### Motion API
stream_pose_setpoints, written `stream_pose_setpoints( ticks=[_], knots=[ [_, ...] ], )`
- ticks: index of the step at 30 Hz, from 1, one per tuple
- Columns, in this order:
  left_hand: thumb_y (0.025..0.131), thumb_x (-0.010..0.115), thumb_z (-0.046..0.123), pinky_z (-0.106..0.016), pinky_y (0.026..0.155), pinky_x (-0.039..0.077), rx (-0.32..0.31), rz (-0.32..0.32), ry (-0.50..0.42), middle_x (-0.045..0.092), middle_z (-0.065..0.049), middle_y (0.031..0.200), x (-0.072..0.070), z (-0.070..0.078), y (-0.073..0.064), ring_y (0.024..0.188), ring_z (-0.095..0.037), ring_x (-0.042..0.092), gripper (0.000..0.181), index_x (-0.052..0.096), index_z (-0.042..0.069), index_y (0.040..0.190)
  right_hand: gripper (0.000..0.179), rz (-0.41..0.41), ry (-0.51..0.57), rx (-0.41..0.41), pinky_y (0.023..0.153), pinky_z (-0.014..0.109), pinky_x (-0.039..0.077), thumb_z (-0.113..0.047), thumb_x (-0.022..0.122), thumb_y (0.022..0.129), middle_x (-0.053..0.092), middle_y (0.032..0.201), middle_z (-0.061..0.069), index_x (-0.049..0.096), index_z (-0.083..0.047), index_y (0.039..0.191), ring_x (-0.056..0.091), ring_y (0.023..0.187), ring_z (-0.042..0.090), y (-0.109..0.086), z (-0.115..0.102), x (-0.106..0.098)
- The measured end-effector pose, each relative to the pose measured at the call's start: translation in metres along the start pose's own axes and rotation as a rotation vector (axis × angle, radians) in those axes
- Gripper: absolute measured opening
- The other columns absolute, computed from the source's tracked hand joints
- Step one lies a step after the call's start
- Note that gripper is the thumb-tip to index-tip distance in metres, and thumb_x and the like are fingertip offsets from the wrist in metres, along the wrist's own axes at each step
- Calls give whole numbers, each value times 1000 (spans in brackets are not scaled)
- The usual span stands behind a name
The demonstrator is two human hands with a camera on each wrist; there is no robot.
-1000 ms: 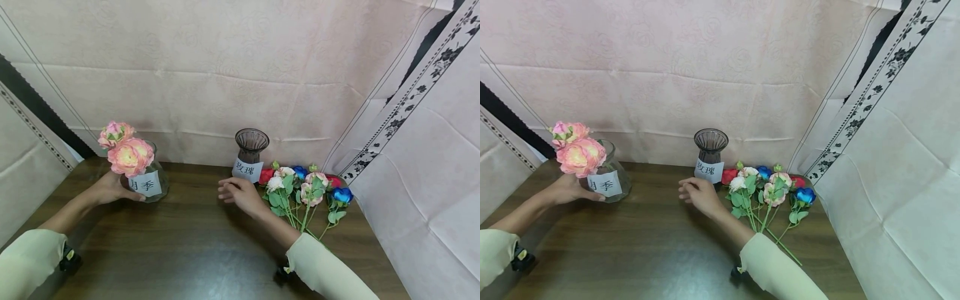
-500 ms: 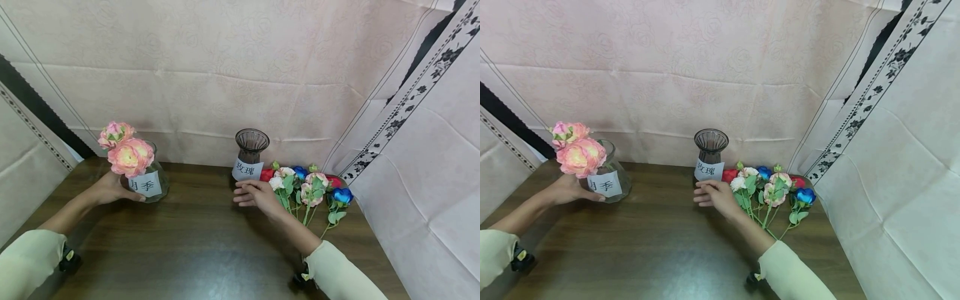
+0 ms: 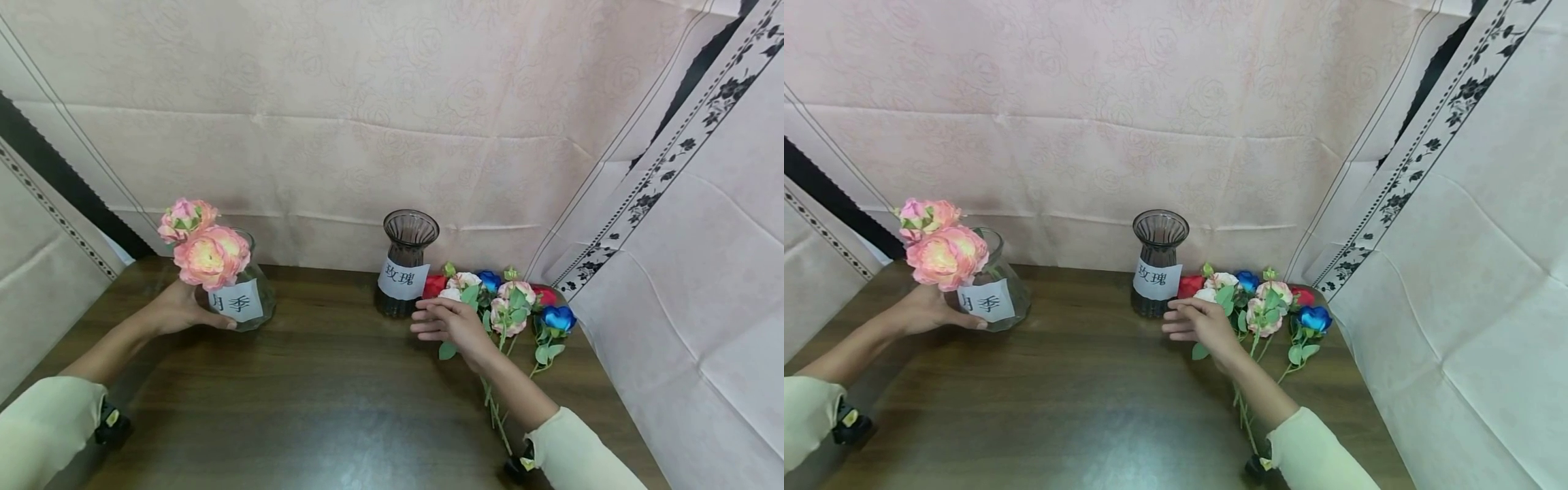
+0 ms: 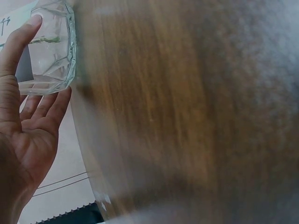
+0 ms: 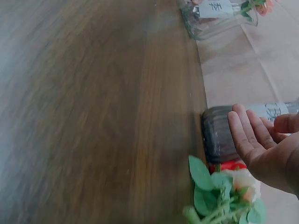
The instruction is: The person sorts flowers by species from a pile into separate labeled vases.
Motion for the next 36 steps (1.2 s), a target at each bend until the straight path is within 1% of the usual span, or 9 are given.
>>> stream_pose_setpoints(
  ticks=[3,8,10,13,15,17,20,24,36],
  knots=[
    [73,109,17,-15,107,41,6,3,0,62,-16,155,0,-1,0,128,9,49,116,39,12,165,44,14,13,15,101,44,69,-21,51,121,75,144,28,61,8,154,85,111,25,-3,2,-11],
    [74,109,17,-33,113,44,-4,-6,12,60,-17,157,-1,-1,0,130,7,49,118,37,13,167,46,23,6,18,103,46,68,-22,50,122,74,146,28,58,8,156,85,114,24,-9,3,-26],
    [74,108,17,-42,115,46,-7,-10,16,59,-17,158,-1,0,0,134,-2,51,118,36,13,167,47,26,2,15,103,45,68,-22,50,122,74,146,27,57,9,157,85,114,23,-12,4,-31],
    [75,108,15,-62,120,49,-5,-19,-8,55,-20,161,-1,1,0,144,-25,53,120,33,11,169,46,28,-1,15,104,43,68,-23,50,122,75,146,25,58,7,156,84,114,21,-16,6,-39],
    [76,107,13,-76,121,44,-7,-28,-33,51,-23,164,-1,1,0,149,-40,50,123,29,10,171,46,30,0,13,104,43,68,-23,50,122,75,146,24,58,7,156,84,114,21,-19,8,-44],
    [76,106,12,-84,121,37,-10,-35,-57,48,-26,165,0,1,0,153,-50,46,124,27,9,172,46,37,-1,7,104,41,68,-23,50,122,75,146,24,59,7,156,84,115,21,-22,9,-49],
    [75,107,11,-87,122,33,-15,-38,-66,48,-26,166,0,1,1,155,-53,42,125,27,8,172,47,52,-14,2,103,39,68,-25,49,123,74,148,25,58,7,157,84,116,21,-27,11,-57],
    [74,107,10,-85,123,34,-13,-32,-61,51,-26,163,0,0,1,154,-50,44,123,30,7,170,50,66,-21,6,102,37,68,-27,50,123,74,148,24,55,7,159,84,116,20,-33,12,-66],
    [76,107,13,-84,123,35,-25,-34,-51,52,-27,163,0,-2,1,154,-52,45,121,31,6,170,56,137,-4,21,100,35,69,-31,57,120,83,132,6,52,8,161,85,110,16,-54,15,-97]
  ],
)
Point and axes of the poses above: each hand's wrist, its own y-axis towards the middle knuckle, its own x-axis out of the palm, z = x × y, the point moved 2 cm from there along y, towards the middle knuckle
